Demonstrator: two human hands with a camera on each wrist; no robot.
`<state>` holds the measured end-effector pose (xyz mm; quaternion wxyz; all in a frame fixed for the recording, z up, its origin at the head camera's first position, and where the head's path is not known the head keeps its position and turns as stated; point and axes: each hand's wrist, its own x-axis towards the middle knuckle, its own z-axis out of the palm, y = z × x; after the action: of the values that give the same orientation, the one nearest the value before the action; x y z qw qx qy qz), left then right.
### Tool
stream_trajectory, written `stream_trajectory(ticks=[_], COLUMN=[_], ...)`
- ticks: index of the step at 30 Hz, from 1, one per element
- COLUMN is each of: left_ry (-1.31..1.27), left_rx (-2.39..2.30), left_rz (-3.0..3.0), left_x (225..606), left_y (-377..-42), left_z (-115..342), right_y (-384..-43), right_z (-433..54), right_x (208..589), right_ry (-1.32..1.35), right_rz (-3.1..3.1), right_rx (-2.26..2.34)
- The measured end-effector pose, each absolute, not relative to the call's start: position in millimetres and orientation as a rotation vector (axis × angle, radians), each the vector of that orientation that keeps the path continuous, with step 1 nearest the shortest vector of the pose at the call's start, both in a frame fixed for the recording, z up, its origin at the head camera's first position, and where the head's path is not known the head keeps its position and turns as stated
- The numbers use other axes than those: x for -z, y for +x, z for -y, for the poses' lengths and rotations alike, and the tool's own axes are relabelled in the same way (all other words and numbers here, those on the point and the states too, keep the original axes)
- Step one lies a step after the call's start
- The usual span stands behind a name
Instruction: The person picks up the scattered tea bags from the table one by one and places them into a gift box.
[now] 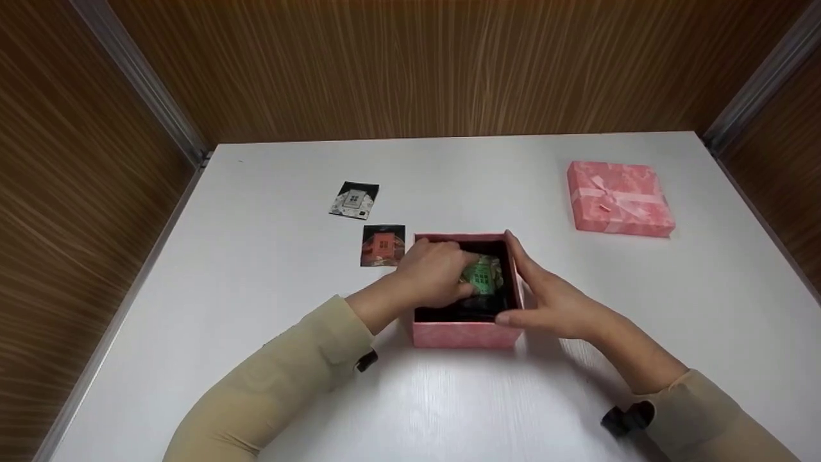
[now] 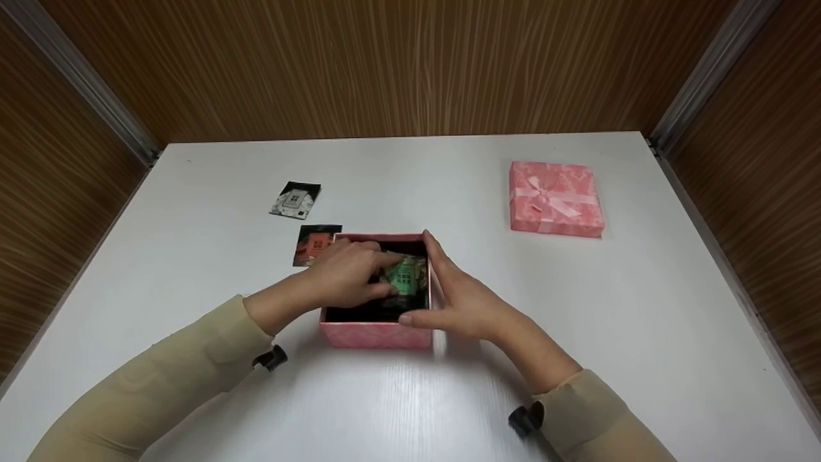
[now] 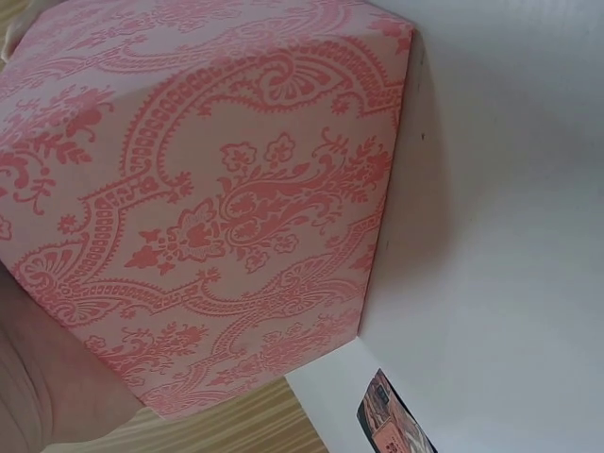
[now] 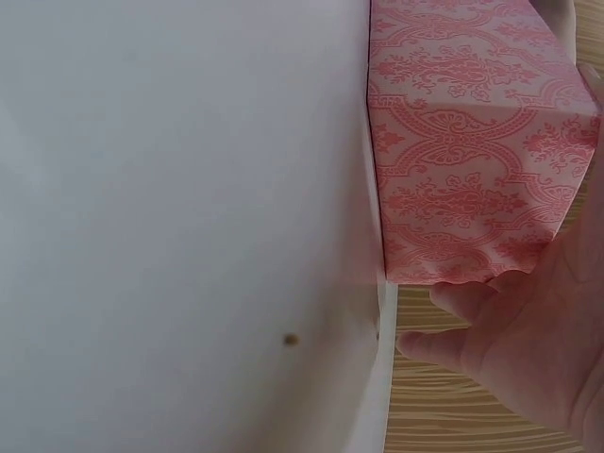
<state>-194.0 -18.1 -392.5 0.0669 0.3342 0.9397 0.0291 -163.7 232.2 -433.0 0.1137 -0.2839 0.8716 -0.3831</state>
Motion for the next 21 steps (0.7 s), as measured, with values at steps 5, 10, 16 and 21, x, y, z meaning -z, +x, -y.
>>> stream_trajectory(ticks=[5,10,16,21], left_ry=[1.001,1.014,1.023,1.028], left_rx=[-0.082,-0.104,-0.172,-0.328], left_rz=[-2.845,-2.861,-2.844,-2.831], left_x=[391,389,387,375], left_y=[-193,-193,-193,-190], left_z=[18,18,21,32], right_y=[-164,-164,-163,-162], right_z=[-233,-233,-233,-232], right_x=[431,431,432,433], right_ry=[-0.826,-0.821,-0.816,-0.823], right_rz=[-2.558,-2.561,-2.555,-2.561], right_rx=[1.119,1.119,1.122,1.122])
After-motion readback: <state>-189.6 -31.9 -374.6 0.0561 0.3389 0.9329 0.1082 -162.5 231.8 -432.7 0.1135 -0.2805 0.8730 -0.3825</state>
